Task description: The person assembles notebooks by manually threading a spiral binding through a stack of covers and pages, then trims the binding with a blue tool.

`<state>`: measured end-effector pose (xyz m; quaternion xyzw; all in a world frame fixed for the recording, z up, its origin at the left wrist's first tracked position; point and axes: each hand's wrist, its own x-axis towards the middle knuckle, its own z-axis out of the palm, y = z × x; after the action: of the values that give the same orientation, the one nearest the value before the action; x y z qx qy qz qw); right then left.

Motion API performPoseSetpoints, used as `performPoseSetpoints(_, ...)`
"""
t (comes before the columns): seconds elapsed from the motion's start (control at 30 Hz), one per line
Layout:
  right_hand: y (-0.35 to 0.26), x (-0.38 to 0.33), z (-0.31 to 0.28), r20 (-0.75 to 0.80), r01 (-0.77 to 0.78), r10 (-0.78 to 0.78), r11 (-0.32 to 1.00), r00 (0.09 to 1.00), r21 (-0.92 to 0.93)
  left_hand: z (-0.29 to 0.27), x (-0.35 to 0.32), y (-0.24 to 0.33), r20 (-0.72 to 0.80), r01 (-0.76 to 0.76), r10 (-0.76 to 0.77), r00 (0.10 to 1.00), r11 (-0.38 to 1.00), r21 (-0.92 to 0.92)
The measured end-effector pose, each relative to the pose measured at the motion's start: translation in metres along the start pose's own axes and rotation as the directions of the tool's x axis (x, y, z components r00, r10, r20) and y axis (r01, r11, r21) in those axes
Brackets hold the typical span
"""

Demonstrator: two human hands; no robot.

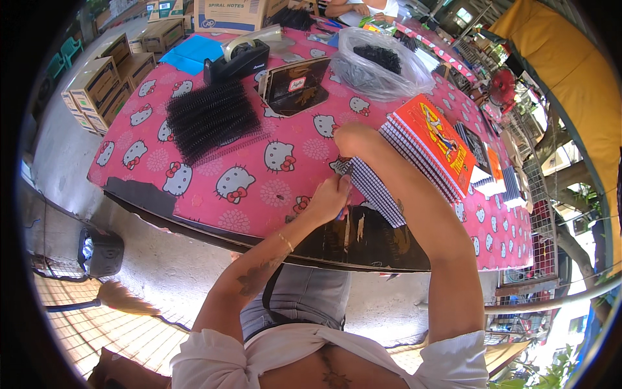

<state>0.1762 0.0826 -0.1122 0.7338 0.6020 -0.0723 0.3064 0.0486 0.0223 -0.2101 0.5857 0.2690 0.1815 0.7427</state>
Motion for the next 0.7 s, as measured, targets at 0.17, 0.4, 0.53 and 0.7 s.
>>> performPoseSetpoints(0.17,-0.007,-0.001,0.003,-0.107,0.055,-0.052,0.998,0.993,0.025,-0.001,0.0,-0.015,0.017,0.015,-0.015,1.0,0.999,-0.034)
performPoseSetpoints(0.4,-0.006,-0.01,-0.002,-0.094,0.065,-0.066,0.998,0.993,-0.011,-0.003,0.013,-0.004,0.003,0.065,-0.065,0.998,0.998,-0.003)
performPoseSetpoints(0.53,-0.004,-0.006,0.0,-0.075,0.073,-0.072,0.997,0.995,0.005,-0.004,0.009,-0.008,0.022,0.09,-0.09,0.996,0.995,-0.03)
performPoseSetpoints(0.7,-0.004,0.001,0.004,-0.022,0.072,-0.072,0.997,0.997,0.02,-0.006,0.013,-0.003,-0.001,0.064,-0.064,0.998,0.998,0.008)
